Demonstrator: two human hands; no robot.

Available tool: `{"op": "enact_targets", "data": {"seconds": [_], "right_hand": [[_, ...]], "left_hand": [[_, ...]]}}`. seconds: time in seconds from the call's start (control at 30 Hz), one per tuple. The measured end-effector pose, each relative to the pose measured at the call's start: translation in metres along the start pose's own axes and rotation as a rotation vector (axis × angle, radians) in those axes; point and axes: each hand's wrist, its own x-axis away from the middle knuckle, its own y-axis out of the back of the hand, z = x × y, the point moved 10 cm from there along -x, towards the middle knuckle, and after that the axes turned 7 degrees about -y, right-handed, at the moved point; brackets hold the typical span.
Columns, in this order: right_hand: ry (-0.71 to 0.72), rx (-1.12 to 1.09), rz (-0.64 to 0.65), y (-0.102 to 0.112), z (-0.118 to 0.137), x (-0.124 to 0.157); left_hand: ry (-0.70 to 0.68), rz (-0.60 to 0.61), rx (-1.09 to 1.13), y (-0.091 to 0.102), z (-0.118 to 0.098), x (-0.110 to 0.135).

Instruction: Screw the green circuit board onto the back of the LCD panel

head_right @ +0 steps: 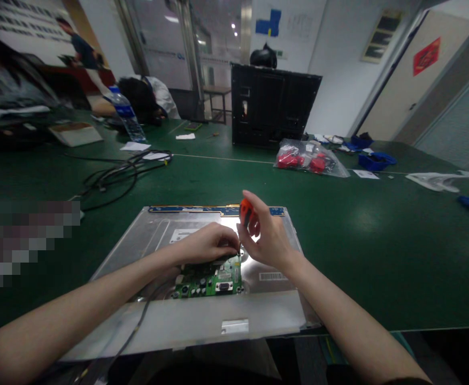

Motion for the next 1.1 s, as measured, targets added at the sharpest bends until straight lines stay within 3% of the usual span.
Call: {"op": "enact_targets", "data": {"seconds": [0.17, 0.53, 0.87, 1.1], "right_hand": [[0.023, 0.006, -0.027, 0.0015, 0.0013, -0.0001], [0.021, -0.062, 0.043, -0.0011, 0.0030, -0.0001], [0.029, 0.035, -0.036, 0.0028, 0.0032, -0.0001], [0.039, 0.026, -0.013, 0.0030, 0.0054, -0.0012]], "left_hand": [[-0.006, -0.001, -0.002, -0.0003, -0.0001, -0.0001], [-0.018, -0.003, -0.002, 0.0002, -0.0018, 0.0004], [-0.008, -0.001, -0.001, 0.0008, -0.0023, 0.0009], [-0.010, 0.004, -0.001, -0.0001, -0.0023, 0.0009]]}}
